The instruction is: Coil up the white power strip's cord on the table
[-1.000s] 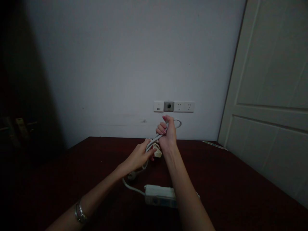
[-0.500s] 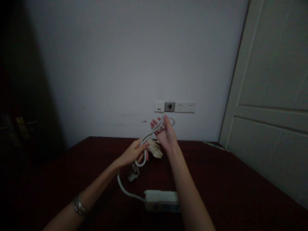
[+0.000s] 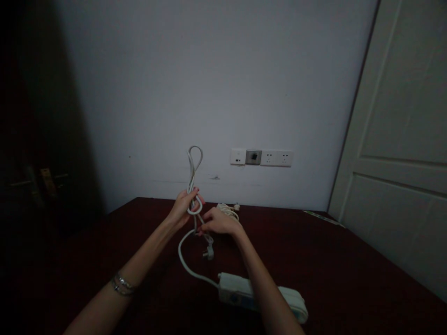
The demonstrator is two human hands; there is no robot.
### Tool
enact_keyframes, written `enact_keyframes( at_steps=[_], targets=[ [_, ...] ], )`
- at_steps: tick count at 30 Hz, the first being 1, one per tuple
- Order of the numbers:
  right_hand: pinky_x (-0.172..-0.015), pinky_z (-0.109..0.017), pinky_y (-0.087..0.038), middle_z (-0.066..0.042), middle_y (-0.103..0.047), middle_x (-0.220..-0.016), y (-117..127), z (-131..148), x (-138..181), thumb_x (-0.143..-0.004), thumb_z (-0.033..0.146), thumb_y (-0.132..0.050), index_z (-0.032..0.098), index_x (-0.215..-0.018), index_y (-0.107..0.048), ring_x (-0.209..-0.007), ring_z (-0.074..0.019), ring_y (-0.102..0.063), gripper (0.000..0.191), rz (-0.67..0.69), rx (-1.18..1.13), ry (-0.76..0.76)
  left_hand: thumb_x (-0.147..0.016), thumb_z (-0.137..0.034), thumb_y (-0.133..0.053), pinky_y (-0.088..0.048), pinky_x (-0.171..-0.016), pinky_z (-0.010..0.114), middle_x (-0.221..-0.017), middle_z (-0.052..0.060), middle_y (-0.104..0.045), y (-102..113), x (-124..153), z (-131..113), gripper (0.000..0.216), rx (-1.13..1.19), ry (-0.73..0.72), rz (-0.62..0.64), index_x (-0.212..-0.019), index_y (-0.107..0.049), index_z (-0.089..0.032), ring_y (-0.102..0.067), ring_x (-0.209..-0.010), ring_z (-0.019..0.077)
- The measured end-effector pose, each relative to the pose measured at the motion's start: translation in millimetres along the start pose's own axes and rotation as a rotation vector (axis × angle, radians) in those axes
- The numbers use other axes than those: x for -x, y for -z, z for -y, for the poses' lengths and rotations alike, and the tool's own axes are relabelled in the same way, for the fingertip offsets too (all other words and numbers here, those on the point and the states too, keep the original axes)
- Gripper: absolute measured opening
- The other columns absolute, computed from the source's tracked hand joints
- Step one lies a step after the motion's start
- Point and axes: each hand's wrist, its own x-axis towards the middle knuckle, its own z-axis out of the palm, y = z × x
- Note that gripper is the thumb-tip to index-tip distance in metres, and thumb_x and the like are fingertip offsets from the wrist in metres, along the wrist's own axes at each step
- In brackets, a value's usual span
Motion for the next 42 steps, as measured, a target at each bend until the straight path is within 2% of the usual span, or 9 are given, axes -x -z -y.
enact_keyframes(
  at_steps=[5, 11, 16, 20, 24, 29, 32, 36, 42],
  targets=[
    [-0.052, -0.020, -0.039, 0.000, -0.060, -0.057, 16, 0, 11, -0.072, 0.035, -0.060, 0.012, -0.071, -0.069, -0.052, -0.0098, -0.051, 0.024, -0.069, 0.014, 0.010, -0.082, -0.021, -0.050, -0.040, -0.038, 0.018, -0.055, 0.003, -0.064, 10, -3, -11, 0.016, -0.022, 0.098, -0.009, -0.096, -0.047, -0.013, -0.056, -0.041, 0.0122],
    [-0.040, -0.021, -0.025, 0.002, -0.047, -0.047, 49, 1, 36, -0.069, 0.061, -0.059, 0.011, -0.065, -0.067, -0.041, -0.0072, -0.037, 0.050, -0.404, 0.234, -0.099, -0.083, -0.023, -0.053, -0.052, -0.051, 0.025, -0.086, 0.014, -0.069, 24, -5, -18, 0.013, -0.101, 0.203, 0.135, -0.088, -0.044, -0.014, -0.066, -0.060, 0.0165],
    [-0.044, -0.022, -0.027, 0.000, -0.053, -0.050, 69, -2, 54, -0.065, 0.063, -0.060, 0.012, -0.066, -0.070, -0.047, -0.0089, -0.040, 0.052, -0.475, 0.421, -0.137, -0.084, -0.027, -0.049, -0.045, -0.041, 0.021, -0.061, 0.005, -0.064, 30, -6, -7, 0.015, -0.274, 0.260, 0.246, -0.090, -0.042, -0.015, -0.065, -0.051, 0.0187],
    [-0.048, -0.023, -0.031, -0.002, -0.060, -0.057, 75, -2, 63, -0.065, 0.063, -0.061, 0.014, -0.072, -0.073, -0.052, -0.0113, -0.046, 0.051, -0.490, 0.483, -0.187, -0.082, -0.025, -0.050, -0.043, -0.039, 0.018, -0.064, 0.008, -0.066, 29, -4, -4, 0.012, -0.342, 0.311, 0.301, -0.085, -0.044, -0.014, -0.058, -0.040, 0.0115],
    [-0.051, -0.023, -0.032, -0.003, -0.064, -0.061, 71, -2, 60, -0.069, 0.059, -0.058, 0.015, -0.076, -0.074, -0.057, -0.0137, -0.052, 0.047, -0.504, 0.521, -0.187, -0.083, -0.028, -0.052, -0.049, -0.048, 0.021, -0.072, 0.013, -0.068, 27, -1, -7, 0.017, -0.238, 0.430, 0.388, -0.085, -0.041, -0.015, -0.068, -0.061, 0.0189],
    [-0.052, -0.023, -0.032, -0.004, -0.067, -0.067, 67, -3, 51, -0.077, 0.054, -0.054, 0.019, -0.077, -0.074, -0.060, -0.0142, -0.054, 0.041, -0.575, 0.705, -0.179, -0.079, -0.024, -0.054, -0.055, -0.066, 0.036, -0.077, 0.013, -0.068, 30, -2, -3, 0.022, -0.065, 0.499, 0.372, -0.092, -0.037, -0.016, -0.069, -0.077, 0.0268],
    [-0.054, -0.023, -0.033, -0.005, -0.069, -0.071, 67, -2, 51, -0.079, 0.051, -0.053, 0.021, -0.079, -0.074, -0.064, -0.0148, -0.057, 0.036, -0.590, 0.768, -0.169, -0.076, -0.020, -0.054, -0.055, -0.065, 0.036, -0.077, 0.010, -0.067, 32, -6, 1, 0.027, 0.002, 0.517, 0.362, -0.096, -0.037, -0.017, -0.069, -0.070, 0.0229],
    [-0.055, -0.023, -0.034, -0.005, -0.071, -0.075, 68, -2, 51, -0.079, 0.051, -0.054, 0.022, -0.080, -0.074, -0.066, -0.0158, -0.060, 0.035, -0.579, 0.786, -0.182, -0.077, -0.023, -0.053, -0.049, -0.046, 0.022, -0.070, 0.005, -0.066, 33, -9, 3, 0.031, -0.046, 0.489, 0.327, -0.105, -0.041, -0.017, -0.059, -0.045, 0.0110],
    [-0.059, -0.024, -0.039, -0.008, -0.072, -0.084, 69, -6, 49, -0.077, 0.054, -0.056, 0.023, -0.085, -0.074, -0.076, -0.0198, -0.064, 0.037, -0.644, 0.773, -0.242, -0.083, -0.043, -0.051, -0.040, -0.034, 0.021, -0.068, 0.008, -0.066, 30, -5, -1, 0.035, -0.212, 0.445, 0.388, -0.098, -0.049, -0.012, -0.055, -0.038, 0.0113]
  ],
)
